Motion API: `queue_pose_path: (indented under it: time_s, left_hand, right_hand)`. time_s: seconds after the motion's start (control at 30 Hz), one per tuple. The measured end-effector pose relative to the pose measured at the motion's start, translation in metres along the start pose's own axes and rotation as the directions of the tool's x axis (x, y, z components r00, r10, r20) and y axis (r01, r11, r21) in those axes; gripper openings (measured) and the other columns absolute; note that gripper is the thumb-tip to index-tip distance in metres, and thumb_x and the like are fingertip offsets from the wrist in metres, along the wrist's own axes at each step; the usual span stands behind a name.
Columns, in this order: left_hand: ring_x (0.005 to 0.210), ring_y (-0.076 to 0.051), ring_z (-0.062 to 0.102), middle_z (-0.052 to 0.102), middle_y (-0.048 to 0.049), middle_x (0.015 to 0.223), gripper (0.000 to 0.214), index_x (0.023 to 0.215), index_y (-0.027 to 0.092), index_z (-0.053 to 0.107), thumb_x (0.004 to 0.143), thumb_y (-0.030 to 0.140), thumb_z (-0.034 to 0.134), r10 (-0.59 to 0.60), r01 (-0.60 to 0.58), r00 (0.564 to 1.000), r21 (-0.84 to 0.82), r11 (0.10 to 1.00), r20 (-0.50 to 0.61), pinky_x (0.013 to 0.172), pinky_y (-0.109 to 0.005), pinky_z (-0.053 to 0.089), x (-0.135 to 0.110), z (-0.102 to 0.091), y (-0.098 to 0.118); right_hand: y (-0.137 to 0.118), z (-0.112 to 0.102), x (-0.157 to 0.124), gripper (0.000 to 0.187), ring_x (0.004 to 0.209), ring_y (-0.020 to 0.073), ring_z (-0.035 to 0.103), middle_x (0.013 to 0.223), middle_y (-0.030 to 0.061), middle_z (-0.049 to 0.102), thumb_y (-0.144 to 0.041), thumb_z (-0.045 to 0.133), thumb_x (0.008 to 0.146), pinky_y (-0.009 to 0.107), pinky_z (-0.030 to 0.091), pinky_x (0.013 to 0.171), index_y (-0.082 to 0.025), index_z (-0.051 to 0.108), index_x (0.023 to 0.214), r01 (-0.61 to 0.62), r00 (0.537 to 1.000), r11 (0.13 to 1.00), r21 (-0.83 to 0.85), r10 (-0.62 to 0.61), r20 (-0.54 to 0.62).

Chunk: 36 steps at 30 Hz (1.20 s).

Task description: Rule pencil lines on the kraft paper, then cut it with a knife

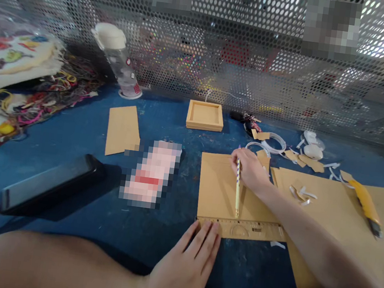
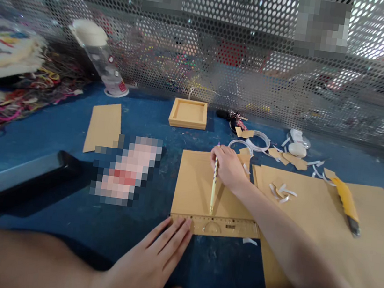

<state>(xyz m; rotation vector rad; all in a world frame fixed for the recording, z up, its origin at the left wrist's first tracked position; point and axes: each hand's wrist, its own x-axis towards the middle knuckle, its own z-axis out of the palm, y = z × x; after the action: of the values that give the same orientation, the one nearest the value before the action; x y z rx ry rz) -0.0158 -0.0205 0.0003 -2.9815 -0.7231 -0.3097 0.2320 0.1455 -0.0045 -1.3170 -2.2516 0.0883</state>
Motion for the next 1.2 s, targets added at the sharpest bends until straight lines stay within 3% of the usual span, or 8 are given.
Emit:
queue_pose_path:
  time_s: [1.2]
  left_hand:
    - [0.131, -0.035, 0.042, 0.045, -0.0218, 0.143, 0.067, 0.135, 0.0, 0.051, 0.099, 0.053, 0.032, 0.005, -0.005, 1.0, 0.006, 1.0, 0.01, 0.109, -0.045, 0.017, 0.0, 0.0007, 0.0024]
  right_hand:
    - [-0.0062, -0.0008, 0.0, 0.019, 0.075, 0.0201, 0.051, 0.075, 0.0025, 0.053, -0.005, 0.047, 0.08, 0.033, 0.041, 0.072, -0.023, 0.043, 0.075, -0.034, 0.999, 0.999, 0.023, 0.033, 0.03]
